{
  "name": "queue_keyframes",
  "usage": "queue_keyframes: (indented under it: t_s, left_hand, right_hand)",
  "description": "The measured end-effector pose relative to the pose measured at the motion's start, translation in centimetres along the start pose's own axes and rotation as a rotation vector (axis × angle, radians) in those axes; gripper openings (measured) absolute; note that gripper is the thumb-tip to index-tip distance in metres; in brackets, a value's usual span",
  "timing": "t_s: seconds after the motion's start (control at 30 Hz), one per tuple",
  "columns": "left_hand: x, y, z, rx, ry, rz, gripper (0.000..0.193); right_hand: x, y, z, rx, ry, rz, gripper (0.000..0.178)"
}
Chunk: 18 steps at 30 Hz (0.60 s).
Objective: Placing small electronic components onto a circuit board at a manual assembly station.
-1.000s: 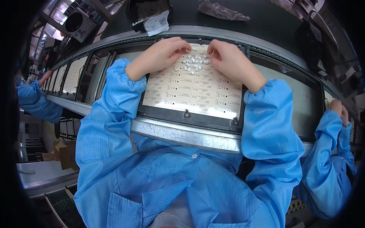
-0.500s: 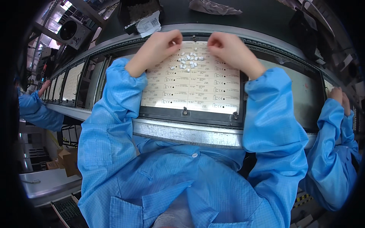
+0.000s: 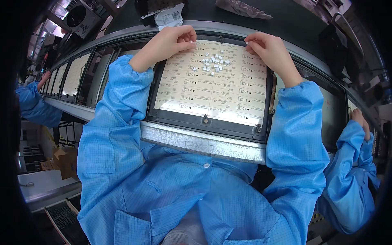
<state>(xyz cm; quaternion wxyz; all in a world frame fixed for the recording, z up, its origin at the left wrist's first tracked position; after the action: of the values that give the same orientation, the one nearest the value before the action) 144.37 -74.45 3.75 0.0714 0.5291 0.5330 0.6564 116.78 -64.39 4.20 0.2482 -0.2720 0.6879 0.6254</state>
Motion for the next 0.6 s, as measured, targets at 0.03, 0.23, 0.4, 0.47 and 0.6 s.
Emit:
queue_keyframes:
  t_s: [0.03,0.23,0.4,0.47,0.6]
  left_hand:
    - [-0.3,-0.3,-0.1,0.054,-0.073,-0.024,0.017]
    - [0.5,-0.2,0.3,0.044,-0.021,0.000,0.019]
    - [0.0,-0.1,0.1,0.002,0.029,0.041,0.018]
    - [-0.7,-0.4,-0.1,0.119,-0.051,0.013,0.015]
    - [-1.0,-0.3,0.0,0.224,-0.098,0.029,0.014]
  right_hand:
    - [-0.3,-0.2,0.0,-0.005,-0.001,0.003,0.020]
    - [-0.5,-0.8,-0.1,0.004,0.028,0.209,0.017]
    - [-0.1,-1.1,-0.1,0.011,0.117,0.294,0.012]
    - [-0.7,-1.1,-0.1,-0.006,0.081,0.283,0.013]
    - [-0.9,-1.2,-0.2,-0.020,0.021,0.313,0.014]
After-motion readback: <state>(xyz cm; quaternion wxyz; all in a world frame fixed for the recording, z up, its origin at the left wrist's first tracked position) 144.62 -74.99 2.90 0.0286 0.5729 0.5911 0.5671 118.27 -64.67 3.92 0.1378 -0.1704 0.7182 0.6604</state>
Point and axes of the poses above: each hand's wrist, its own z-axis away from the middle knuckle, its own y-axis out of the back of the hand, x = y × z, the point moved 2 cm from there along -z, towards the middle knuckle
